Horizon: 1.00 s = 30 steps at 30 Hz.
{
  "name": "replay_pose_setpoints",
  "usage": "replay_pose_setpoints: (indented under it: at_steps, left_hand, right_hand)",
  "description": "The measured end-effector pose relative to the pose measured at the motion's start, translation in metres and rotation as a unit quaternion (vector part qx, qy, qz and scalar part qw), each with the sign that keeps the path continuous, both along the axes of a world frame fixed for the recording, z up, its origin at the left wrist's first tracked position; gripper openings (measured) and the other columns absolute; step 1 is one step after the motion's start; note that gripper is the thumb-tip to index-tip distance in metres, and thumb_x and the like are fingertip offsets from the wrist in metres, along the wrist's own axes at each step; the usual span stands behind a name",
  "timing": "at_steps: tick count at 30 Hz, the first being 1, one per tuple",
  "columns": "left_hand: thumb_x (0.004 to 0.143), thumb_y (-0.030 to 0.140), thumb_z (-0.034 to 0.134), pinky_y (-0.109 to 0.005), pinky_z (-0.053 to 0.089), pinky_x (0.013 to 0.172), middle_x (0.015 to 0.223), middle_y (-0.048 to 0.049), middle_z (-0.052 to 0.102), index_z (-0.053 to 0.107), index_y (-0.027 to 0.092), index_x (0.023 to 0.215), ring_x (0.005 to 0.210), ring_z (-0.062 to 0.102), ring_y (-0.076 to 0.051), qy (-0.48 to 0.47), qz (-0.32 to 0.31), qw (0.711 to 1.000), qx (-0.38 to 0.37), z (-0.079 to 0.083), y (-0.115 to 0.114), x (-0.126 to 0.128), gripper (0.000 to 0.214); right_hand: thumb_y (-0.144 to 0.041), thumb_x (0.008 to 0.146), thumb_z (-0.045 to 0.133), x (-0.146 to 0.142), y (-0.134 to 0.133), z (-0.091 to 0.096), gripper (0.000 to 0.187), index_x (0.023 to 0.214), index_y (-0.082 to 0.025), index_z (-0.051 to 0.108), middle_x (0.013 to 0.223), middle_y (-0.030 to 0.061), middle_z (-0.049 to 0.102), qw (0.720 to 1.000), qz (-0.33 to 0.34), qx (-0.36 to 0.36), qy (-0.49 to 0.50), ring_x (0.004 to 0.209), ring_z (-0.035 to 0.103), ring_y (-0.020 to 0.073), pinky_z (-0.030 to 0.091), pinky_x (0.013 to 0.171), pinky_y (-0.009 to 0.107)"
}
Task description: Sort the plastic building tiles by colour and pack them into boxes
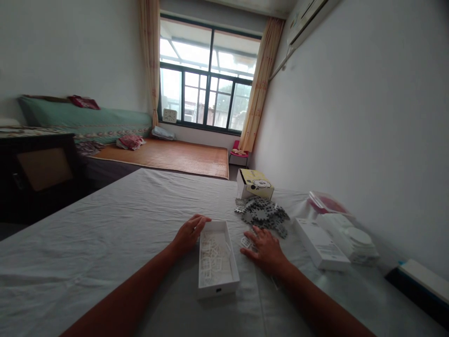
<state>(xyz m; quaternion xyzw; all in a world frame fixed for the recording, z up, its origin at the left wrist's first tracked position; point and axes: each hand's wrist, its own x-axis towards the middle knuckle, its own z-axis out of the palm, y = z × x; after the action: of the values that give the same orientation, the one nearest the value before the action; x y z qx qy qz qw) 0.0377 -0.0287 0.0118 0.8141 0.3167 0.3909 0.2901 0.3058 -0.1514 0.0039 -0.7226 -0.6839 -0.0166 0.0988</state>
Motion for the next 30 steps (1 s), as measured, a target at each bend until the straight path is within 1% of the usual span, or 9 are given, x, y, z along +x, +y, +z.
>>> replay_pose_setpoints:
  at_steps: [4,8,11,13,15,18,21,23,30]
  left_hand:
    - [0.093,0.041,0.031,-0.030,0.043,0.091,0.102,-0.0058,0.064,0.067,0.020,0.102,0.100,0.059,-0.019,-0.002,-0.008,1.000,0.005,0.000,0.000,0.000,0.042]
    - [0.093,0.042,0.033,-0.031,0.044,0.090,0.102,-0.0061,0.065,0.068,0.020,0.101,0.099,0.059,-0.019,-0.005,-0.010,1.000,0.005,0.003,-0.002,0.001,0.042]
    - [0.092,0.043,0.034,-0.032,0.044,0.090,0.101,-0.0063,0.065,0.068,0.020,0.100,0.098,0.059,-0.020,-0.003,-0.007,1.000,0.003,0.005,-0.002,0.001,0.042]
    - [0.092,0.043,0.034,-0.032,0.044,0.091,0.101,-0.0063,0.065,0.068,0.020,0.100,0.099,0.059,-0.020,-0.002,-0.004,1.000,0.005,0.004,-0.002,0.002,0.042]
    - [0.092,0.042,0.033,-0.031,0.044,0.091,0.102,-0.0062,0.065,0.068,0.019,0.101,0.099,0.059,-0.020,0.000,-0.002,1.000,0.007,0.003,-0.001,0.002,0.042]
    - [0.092,0.044,0.033,-0.031,0.044,0.091,0.102,-0.0058,0.065,0.068,0.020,0.101,0.099,0.059,-0.020,0.003,-0.001,1.000,0.008,0.003,-0.001,0.002,0.043]
    - [0.091,0.045,0.034,-0.031,0.045,0.091,0.102,-0.0058,0.066,0.068,0.020,0.100,0.099,0.059,-0.020,0.006,0.001,1.000,0.006,0.004,-0.002,0.002,0.044]
    - [0.091,0.046,0.033,-0.032,0.044,0.091,0.102,-0.0062,0.065,0.068,0.020,0.100,0.099,0.059,-0.020,0.011,0.002,1.000,0.004,0.005,-0.002,0.002,0.044]
    - [0.093,0.041,0.032,-0.030,0.044,0.091,0.102,-0.0058,0.064,0.067,0.020,0.101,0.099,0.059,-0.019,0.005,-0.005,1.000,0.015,0.002,-0.001,0.001,0.041]
  right_hand:
    - [-0.044,0.085,0.047,0.001,-0.011,0.007,0.035,0.116,-0.031,0.059,0.127,0.0064,0.055,0.999,0.038,0.016,0.026,0.113,0.047,0.0276,0.041,0.087,0.044]
    - [-0.036,0.080,0.054,0.033,-0.033,0.025,0.031,0.109,-0.028,0.062,0.120,0.0054,0.060,0.988,0.114,-0.026,0.096,0.111,0.051,0.0241,0.040,0.094,0.040]
    - [-0.050,0.078,0.057,0.056,-0.046,0.033,0.055,0.128,-0.030,0.051,0.135,0.0074,0.049,0.976,0.141,-0.078,0.147,0.124,0.043,0.0256,0.033,0.102,0.041]
    - [-0.061,0.066,0.064,0.061,-0.052,0.028,0.083,0.138,-0.031,0.037,0.147,0.0095,0.033,0.976,0.137,-0.104,0.135,0.134,0.029,0.0308,0.027,0.106,0.046]
    - [-0.067,0.058,0.067,0.058,-0.055,0.019,0.096,0.141,-0.033,0.032,0.150,0.0103,0.025,0.981,0.131,-0.107,0.096,0.137,0.020,0.0358,0.021,0.107,0.052]
    - [-0.067,0.068,0.059,0.045,-0.055,0.008,0.075,0.134,-0.036,0.042,0.147,0.0083,0.034,0.990,0.120,-0.059,0.053,0.134,0.024,0.0355,0.023,0.104,0.055]
    - [-0.054,0.080,0.052,0.036,-0.050,0.008,0.043,0.119,-0.035,0.056,0.133,0.0058,0.050,0.993,0.113,-0.002,0.041,0.122,0.041,0.0287,0.035,0.097,0.047]
    - [-0.046,0.082,0.052,0.035,-0.046,0.011,0.032,0.108,-0.030,0.061,0.121,0.0059,0.058,0.992,0.120,0.019,0.040,0.112,0.048,0.0252,0.039,0.092,0.042]
    - [-0.045,0.073,0.064,0.042,-0.039,0.012,0.025,0.086,-0.024,0.058,0.095,0.0035,0.062,0.988,0.118,0.048,0.088,0.092,0.056,0.0205,0.045,0.081,0.032]
